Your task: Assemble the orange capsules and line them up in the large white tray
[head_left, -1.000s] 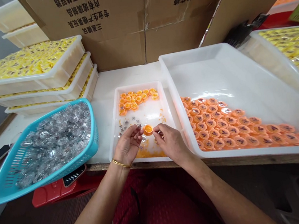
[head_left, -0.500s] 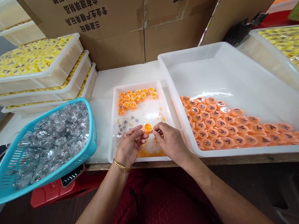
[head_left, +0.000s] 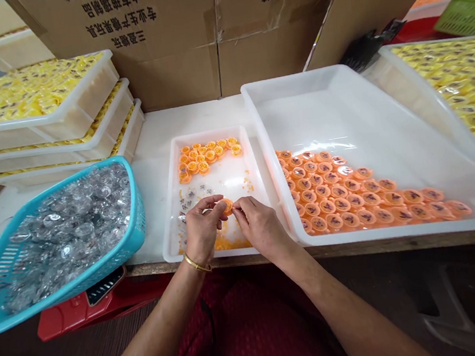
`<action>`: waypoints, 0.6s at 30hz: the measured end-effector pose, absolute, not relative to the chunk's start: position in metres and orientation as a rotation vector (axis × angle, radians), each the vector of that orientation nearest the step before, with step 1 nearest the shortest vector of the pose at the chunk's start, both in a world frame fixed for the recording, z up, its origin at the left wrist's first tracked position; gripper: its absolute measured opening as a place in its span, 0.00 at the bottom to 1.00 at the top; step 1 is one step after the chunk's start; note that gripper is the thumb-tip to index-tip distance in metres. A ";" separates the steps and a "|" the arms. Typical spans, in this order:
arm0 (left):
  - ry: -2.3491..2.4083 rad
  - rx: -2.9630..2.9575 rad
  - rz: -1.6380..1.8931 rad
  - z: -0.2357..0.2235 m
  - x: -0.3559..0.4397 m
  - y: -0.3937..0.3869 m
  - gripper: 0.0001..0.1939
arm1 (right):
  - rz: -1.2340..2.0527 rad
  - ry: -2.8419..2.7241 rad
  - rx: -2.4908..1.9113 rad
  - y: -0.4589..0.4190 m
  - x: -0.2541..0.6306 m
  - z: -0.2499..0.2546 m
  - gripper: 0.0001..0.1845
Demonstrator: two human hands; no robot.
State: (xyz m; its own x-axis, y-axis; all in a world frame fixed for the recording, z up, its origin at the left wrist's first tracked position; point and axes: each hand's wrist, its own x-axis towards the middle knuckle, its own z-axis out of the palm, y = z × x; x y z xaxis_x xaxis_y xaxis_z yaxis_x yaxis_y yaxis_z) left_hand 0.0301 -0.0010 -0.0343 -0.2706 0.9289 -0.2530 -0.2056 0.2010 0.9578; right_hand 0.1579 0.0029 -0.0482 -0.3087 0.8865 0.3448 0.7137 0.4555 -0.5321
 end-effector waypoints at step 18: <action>1.373 2.190 0.194 -0.030 0.035 -0.004 0.05 | 0.510 -1.800 -1.434 0.008 0.160 -0.049 0.05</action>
